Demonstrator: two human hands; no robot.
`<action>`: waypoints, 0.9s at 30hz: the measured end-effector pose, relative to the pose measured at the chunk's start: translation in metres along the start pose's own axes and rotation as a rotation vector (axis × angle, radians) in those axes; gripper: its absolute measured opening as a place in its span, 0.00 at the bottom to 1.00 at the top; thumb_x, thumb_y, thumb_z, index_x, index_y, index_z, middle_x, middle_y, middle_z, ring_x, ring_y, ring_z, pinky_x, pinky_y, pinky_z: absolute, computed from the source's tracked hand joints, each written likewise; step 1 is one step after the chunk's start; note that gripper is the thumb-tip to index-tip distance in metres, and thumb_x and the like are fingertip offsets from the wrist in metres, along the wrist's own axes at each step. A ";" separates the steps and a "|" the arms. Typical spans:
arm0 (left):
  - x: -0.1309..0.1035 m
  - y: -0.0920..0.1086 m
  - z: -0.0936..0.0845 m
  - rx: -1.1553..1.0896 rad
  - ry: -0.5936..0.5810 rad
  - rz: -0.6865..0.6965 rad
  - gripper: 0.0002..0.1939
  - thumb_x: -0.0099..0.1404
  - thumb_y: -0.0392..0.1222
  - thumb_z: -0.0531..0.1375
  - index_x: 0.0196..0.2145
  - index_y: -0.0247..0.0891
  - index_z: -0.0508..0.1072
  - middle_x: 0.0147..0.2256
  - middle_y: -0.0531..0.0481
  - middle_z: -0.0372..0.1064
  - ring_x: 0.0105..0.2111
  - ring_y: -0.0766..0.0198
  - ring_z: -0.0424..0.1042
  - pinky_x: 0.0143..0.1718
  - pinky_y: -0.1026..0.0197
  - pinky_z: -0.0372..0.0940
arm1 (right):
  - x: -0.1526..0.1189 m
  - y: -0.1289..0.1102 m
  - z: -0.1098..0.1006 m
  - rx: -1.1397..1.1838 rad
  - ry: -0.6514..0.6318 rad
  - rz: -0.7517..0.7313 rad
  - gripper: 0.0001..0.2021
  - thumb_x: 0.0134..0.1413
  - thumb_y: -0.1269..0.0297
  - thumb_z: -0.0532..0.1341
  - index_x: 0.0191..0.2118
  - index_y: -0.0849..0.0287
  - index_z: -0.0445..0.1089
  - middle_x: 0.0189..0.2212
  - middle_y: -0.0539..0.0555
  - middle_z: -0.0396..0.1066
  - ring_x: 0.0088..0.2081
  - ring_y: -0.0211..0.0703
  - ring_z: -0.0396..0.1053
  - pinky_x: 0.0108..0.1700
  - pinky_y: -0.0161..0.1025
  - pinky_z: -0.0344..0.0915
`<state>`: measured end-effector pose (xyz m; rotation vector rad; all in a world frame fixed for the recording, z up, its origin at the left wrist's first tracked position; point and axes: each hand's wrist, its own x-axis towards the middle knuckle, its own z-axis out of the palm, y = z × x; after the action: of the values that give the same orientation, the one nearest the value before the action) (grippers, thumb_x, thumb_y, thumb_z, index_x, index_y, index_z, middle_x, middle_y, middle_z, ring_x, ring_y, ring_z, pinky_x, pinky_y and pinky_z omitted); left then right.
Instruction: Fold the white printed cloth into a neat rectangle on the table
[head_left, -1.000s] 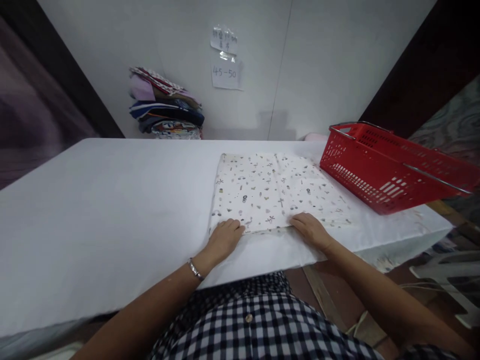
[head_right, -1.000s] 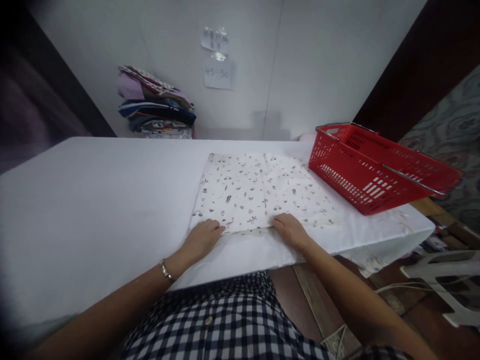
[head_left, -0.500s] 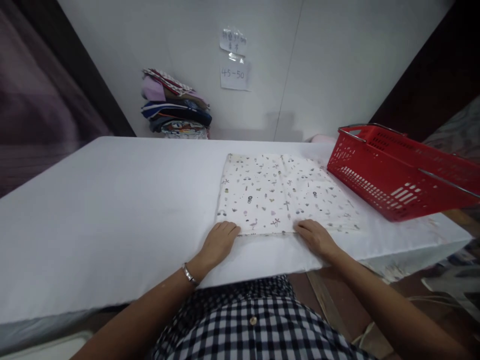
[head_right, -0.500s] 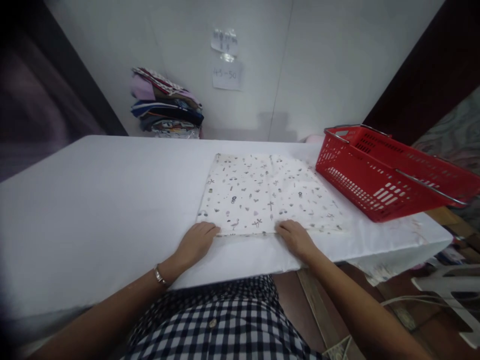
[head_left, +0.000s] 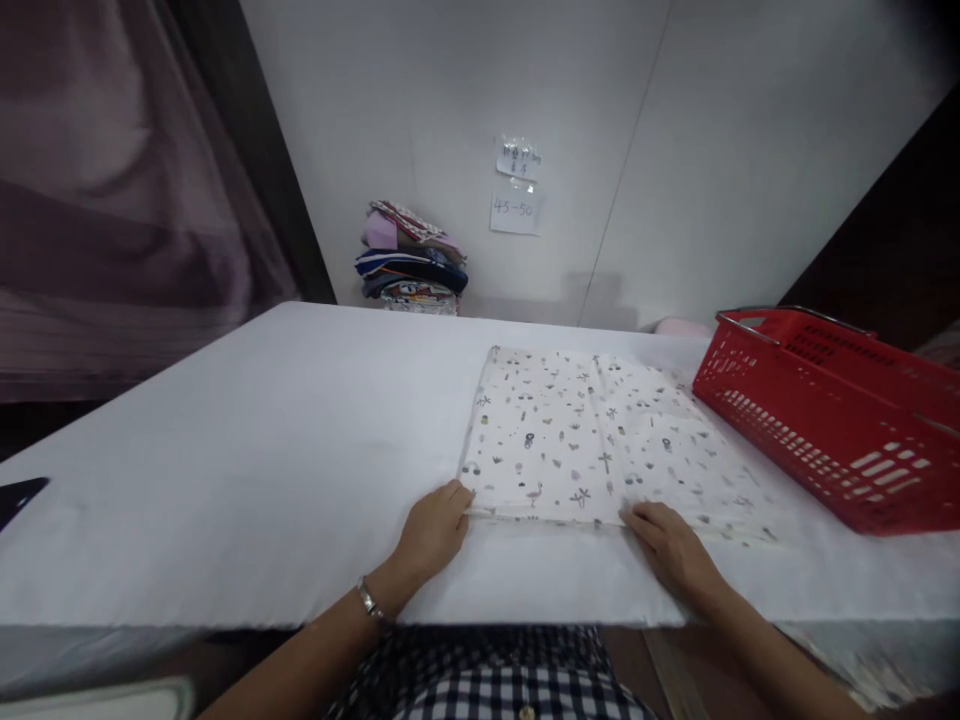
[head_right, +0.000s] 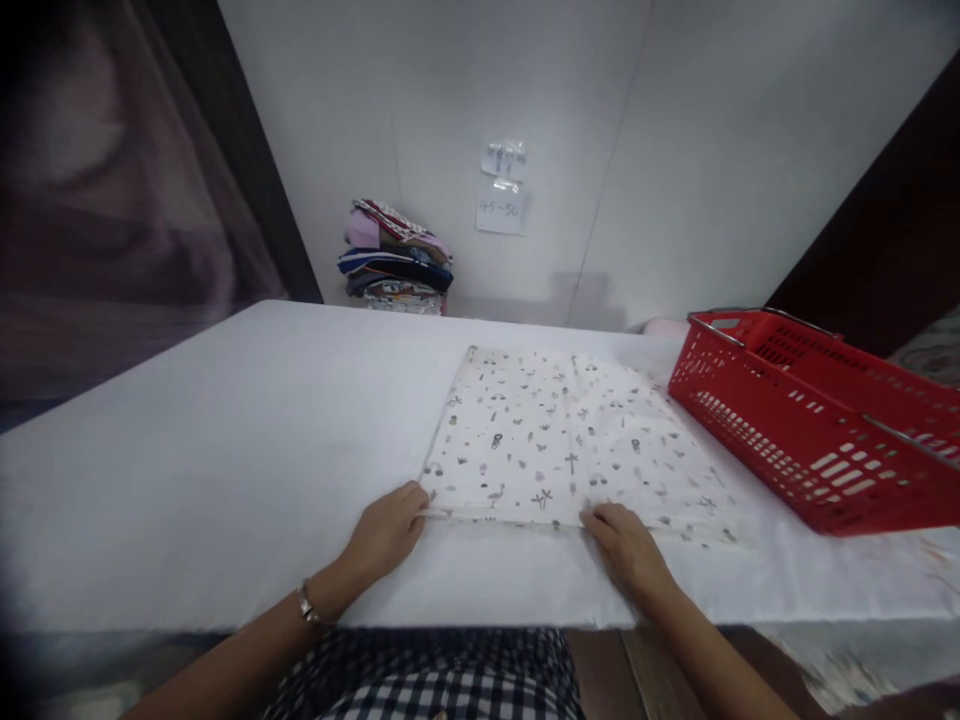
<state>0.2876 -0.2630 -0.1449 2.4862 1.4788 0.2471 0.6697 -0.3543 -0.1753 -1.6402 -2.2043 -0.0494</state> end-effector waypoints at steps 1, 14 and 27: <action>-0.001 0.000 -0.002 -0.041 -0.005 -0.010 0.10 0.59 0.29 0.50 0.35 0.39 0.67 0.38 0.50 0.67 0.38 0.61 0.66 0.39 0.59 0.59 | -0.001 0.001 0.002 -0.009 0.011 -0.008 0.16 0.60 0.66 0.52 0.45 0.56 0.75 0.40 0.58 0.73 0.41 0.50 0.69 0.45 0.44 0.65; 0.024 0.009 -0.024 -0.290 -0.113 -0.429 0.25 0.62 0.54 0.52 0.50 0.35 0.64 0.39 0.43 0.73 0.39 0.52 0.72 0.37 0.56 0.61 | -0.004 -0.006 0.010 -0.088 0.097 -0.020 0.16 0.58 0.71 0.52 0.46 0.57 0.75 0.40 0.58 0.73 0.41 0.49 0.69 0.44 0.42 0.66; 0.031 -0.003 0.009 -0.762 0.134 -0.384 0.34 0.54 0.50 0.56 0.56 0.35 0.57 0.30 0.52 0.69 0.27 0.58 0.71 0.31 0.58 0.65 | -0.007 -0.010 0.002 0.086 0.103 0.098 0.17 0.59 0.69 0.52 0.50 0.56 0.72 0.44 0.59 0.73 0.46 0.48 0.69 0.49 0.46 0.66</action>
<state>0.3024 -0.2357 -0.1531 1.5865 1.4997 0.7481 0.6613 -0.3635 -0.1778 -1.6586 -2.0192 -0.0116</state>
